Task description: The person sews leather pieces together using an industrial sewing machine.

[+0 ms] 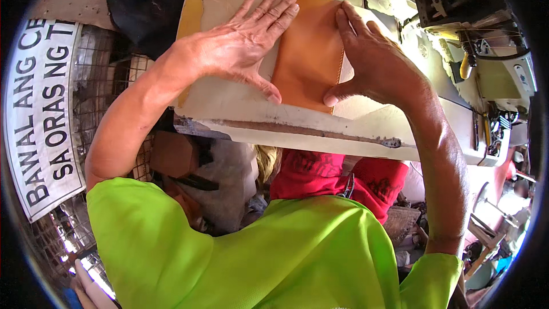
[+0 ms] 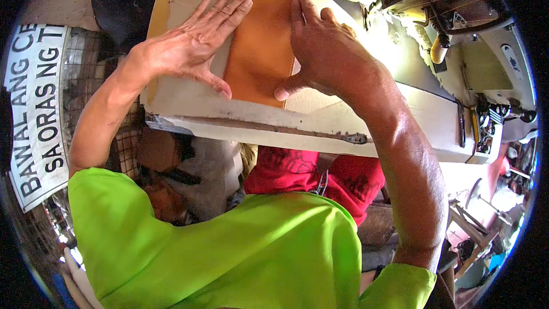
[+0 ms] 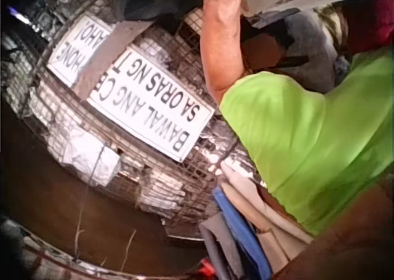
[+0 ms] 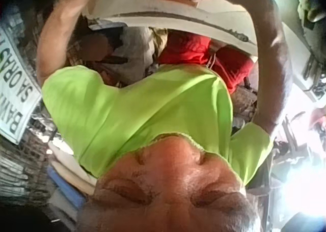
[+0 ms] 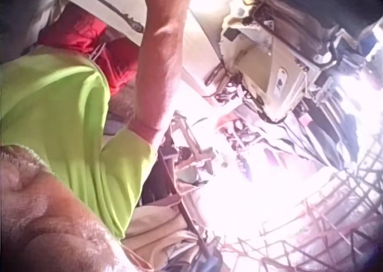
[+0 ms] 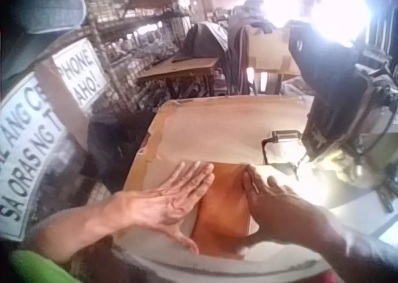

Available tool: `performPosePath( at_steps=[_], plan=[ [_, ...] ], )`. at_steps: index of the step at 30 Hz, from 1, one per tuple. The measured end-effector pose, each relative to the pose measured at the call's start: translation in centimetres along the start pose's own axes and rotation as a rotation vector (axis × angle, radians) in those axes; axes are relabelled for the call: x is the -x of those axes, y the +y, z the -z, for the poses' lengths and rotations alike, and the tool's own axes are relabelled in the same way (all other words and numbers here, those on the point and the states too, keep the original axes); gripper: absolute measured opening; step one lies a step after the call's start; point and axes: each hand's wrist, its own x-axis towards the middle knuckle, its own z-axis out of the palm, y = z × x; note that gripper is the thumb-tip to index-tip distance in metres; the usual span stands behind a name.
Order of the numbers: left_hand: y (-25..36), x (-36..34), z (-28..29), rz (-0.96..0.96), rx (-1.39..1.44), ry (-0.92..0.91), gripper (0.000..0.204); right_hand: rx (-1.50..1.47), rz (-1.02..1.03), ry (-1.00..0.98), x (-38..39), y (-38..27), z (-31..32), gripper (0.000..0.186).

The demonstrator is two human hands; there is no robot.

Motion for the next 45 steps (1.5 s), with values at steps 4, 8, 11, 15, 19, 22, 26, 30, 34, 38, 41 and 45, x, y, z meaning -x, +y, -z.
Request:
performPosePath(
  at_steps=[4, 8, 11, 15, 19, 22, 26, 30, 34, 38, 41, 45],
  plan=[
    [-0.1, -0.1, 0.0, -0.006, -0.05, -0.059, 0.148, 0.005, -0.007, 0.014, -0.1, 0.2, -0.4, 0.133],
    [0.3, -0.3, 0.7, 0.01, -0.04, -0.071, 0.15, -0.032, 0.002, 0.016, 0.0, 0.1, -0.2, 0.135],
    [0.3, -0.4, 1.1, 0.037, -0.038, -0.069, 0.146, -0.011, -0.015, -0.02, 0.1, 0.0, 0.3, 0.138],
    [-0.2, -0.6, 0.4, 0.046, 0.069, -0.008, 0.141, -0.035, -0.022, -0.041, 0.2, -0.2, 0.8, 0.141],
    [0.2, -0.7, 0.2, 0.149, 0.056, -0.024, 0.14, -0.05, -0.015, -0.067, 0.2, -0.2, 0.8, 0.143],
    [0.9, -1.5, 1.5, 0.192, -0.075, -0.093, 0.138, -0.091, -0.02, -0.066, 0.1, 0.0, 0.4, 0.143],
    [1.5, -4.6, 3.0, -0.167, -0.065, 0.021, 0.122, -0.185, 0.009, -0.048, -0.3, 1.0, -0.4, 0.141],
    [2.0, -6.1, 2.1, -0.24, 0.394, 0.121, 0.094, -0.262, 0.133, 0.179, 0.9, 1.9, -1.8, 0.133],
    [3.7, -4.0, 0.7, -0.17, 0.244, 0.145, 0.081, -0.247, -0.094, 0.474, 5.1, 1.4, -4.2, 0.112],
    [7.5, -1.8, -0.2, -0.077, 0.127, 0.252, 0.071, -0.254, -0.288, 0.635, 8.4, 0.5, -6.1, 0.079],
    [9.5, -1.4, -0.3, 0.042, 0.117, 0.239, 0.068, -0.307, -0.229, 0.789, 8.3, 0.1, -6.1, 0.058],
    [11.1, -0.9, -0.7, 0.147, 0.108, 0.291, 0.062, -0.762, -0.16, 0.964, 9.9, 1.1, -5.5, 0.029]
  ],
)
